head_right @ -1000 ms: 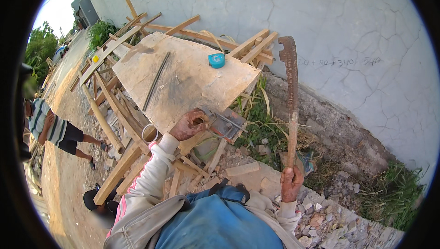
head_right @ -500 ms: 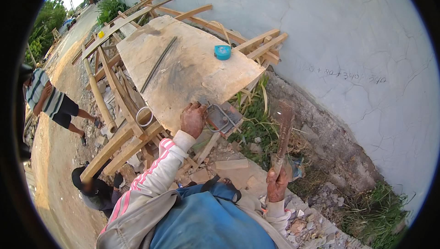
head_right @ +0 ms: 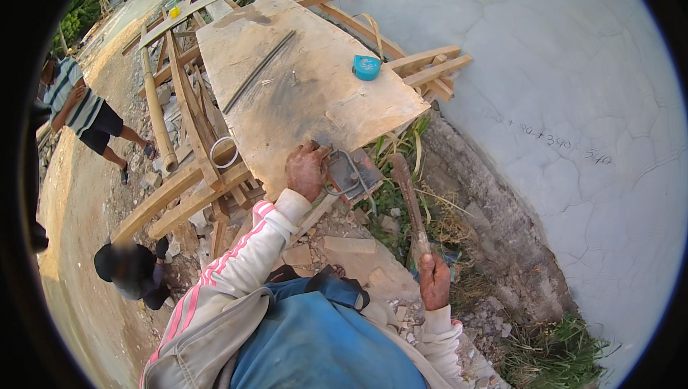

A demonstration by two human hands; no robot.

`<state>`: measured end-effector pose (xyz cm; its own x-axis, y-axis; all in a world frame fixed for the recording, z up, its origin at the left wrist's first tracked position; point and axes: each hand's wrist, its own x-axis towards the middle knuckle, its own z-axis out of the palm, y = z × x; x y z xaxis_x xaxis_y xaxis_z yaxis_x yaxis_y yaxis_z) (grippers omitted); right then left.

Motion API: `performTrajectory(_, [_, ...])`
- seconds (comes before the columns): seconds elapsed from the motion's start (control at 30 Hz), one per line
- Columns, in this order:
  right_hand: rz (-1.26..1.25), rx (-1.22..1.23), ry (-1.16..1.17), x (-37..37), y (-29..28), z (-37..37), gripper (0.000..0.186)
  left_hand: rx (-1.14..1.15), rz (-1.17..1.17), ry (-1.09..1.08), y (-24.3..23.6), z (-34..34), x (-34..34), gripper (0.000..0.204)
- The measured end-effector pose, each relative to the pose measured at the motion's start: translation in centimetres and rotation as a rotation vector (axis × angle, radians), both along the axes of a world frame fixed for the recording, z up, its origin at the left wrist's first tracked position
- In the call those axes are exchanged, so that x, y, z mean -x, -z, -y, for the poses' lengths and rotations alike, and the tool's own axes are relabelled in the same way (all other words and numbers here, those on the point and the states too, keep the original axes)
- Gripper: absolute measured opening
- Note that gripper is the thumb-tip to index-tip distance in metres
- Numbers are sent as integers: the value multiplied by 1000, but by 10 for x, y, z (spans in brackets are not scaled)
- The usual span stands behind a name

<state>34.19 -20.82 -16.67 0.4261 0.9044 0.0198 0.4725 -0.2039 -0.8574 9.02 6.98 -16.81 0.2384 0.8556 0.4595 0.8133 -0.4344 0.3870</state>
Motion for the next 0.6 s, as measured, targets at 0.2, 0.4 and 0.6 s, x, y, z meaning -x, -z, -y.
performTrajectory(0.2, [279,275,-156,-55,-30,-26,58,-17,-16,-21,0,5,-2,22])
performTrajectory(0.4, [473,332,-304,-91,-52,-56,60,-5,-50,16,-2,3,-1,21])
performTrajectory(0.6, [582,313,-380,-109,-56,-80,61,34,-14,64,-4,2,3,22])
